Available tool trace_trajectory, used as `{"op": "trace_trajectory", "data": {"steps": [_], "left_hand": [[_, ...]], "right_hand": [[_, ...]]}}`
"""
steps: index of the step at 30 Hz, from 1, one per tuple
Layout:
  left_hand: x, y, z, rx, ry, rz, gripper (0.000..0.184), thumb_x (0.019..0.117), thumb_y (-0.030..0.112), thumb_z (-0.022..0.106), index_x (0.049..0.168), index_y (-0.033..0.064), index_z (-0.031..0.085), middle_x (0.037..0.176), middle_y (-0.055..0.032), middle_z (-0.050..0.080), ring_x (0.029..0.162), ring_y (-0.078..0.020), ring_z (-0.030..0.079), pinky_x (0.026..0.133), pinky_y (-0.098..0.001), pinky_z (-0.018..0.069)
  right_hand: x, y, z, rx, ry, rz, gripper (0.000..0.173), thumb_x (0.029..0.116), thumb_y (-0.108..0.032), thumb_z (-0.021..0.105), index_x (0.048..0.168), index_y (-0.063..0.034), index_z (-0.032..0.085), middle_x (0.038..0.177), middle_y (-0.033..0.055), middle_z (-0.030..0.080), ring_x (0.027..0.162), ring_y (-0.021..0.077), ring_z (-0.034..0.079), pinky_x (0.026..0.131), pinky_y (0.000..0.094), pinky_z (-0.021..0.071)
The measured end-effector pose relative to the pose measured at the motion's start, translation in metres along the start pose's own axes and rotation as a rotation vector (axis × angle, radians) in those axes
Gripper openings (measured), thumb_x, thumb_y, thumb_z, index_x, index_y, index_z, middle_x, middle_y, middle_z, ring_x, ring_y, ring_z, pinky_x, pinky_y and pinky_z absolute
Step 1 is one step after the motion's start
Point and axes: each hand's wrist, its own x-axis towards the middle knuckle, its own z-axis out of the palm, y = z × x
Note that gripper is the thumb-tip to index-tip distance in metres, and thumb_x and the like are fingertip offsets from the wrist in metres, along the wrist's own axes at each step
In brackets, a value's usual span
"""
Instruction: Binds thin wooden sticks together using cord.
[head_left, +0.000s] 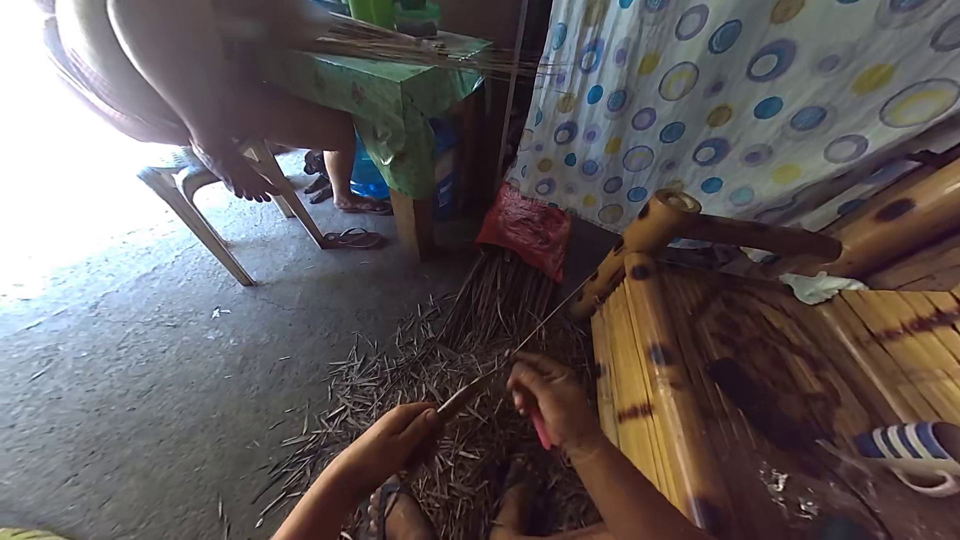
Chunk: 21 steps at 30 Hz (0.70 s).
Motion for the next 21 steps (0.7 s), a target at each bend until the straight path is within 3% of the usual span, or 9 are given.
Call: {"op": "trace_trajectory", "data": {"steps": [3, 8, 13, 18, 21], "left_hand": [[-0.002, 0.003, 0.003, -0.050, 0.000, -0.014, 0.044, 0.1108, 0.041, 0.036, 0.103, 0.0076, 0.063, 0.074, -0.0056, 0.065, 0.054, -0.0124, 0.061, 0.049, -0.0256, 0.0519], [-0.002, 0.001, -0.001, -0.065, -0.013, -0.033, 0.048, 0.1104, 0.045, 0.033, 0.098, 0.0080, 0.062, 0.072, -0.0073, 0.064, 0.050, -0.0140, 0.059, 0.044, -0.0266, 0.0503], [-0.003, 0.005, -0.002, -0.079, -0.052, -0.069, 0.048, 0.1098, 0.044, 0.032, 0.091, 0.0097, 0.060, 0.066, -0.0042, 0.059, 0.047, -0.0120, 0.055, 0.042, -0.0253, 0.0472], [-0.001, 0.002, -0.004, -0.084, -0.076, -0.058, 0.049, 0.1103, 0.043, 0.031, 0.091, 0.0095, 0.060, 0.064, -0.0040, 0.059, 0.045, -0.0114, 0.055, 0.040, -0.0247, 0.0471], [-0.004, 0.004, -0.004, -0.086, -0.081, -0.059, 0.048, 0.1103, 0.043, 0.031, 0.090, 0.0098, 0.060, 0.064, -0.0033, 0.059, 0.045, -0.0104, 0.055, 0.040, -0.0236, 0.0462]], "right_hand": [[0.015, -0.009, -0.015, 0.084, 0.064, -0.020, 0.032, 0.1057, -0.009, 0.051, 0.132, 0.0058, 0.060, 0.077, 0.0099, 0.067, 0.053, 0.0110, 0.058, 0.048, 0.0250, 0.0516], [-0.011, 0.001, 0.008, 0.057, -0.100, 0.046, 0.028, 0.1023, -0.008, 0.057, 0.126, 0.0031, 0.067, 0.079, 0.0093, 0.070, 0.056, 0.0112, 0.061, 0.051, 0.0260, 0.0536], [0.013, -0.015, -0.016, 0.167, 0.072, -0.057, 0.032, 0.1059, -0.009, 0.049, 0.132, 0.0059, 0.060, 0.076, 0.0098, 0.067, 0.052, 0.0110, 0.058, 0.048, 0.0258, 0.0522], [-0.010, 0.003, 0.006, 0.124, -0.090, -0.015, 0.029, 0.1035, -0.009, 0.056, 0.127, 0.0031, 0.066, 0.079, 0.0101, 0.070, 0.056, 0.0114, 0.061, 0.051, 0.0264, 0.0541], [0.005, -0.011, -0.008, 0.167, 0.048, -0.074, 0.031, 0.1050, -0.011, 0.049, 0.131, 0.0004, 0.062, 0.077, 0.0070, 0.068, 0.054, 0.0099, 0.059, 0.051, 0.0260, 0.0529]]}}
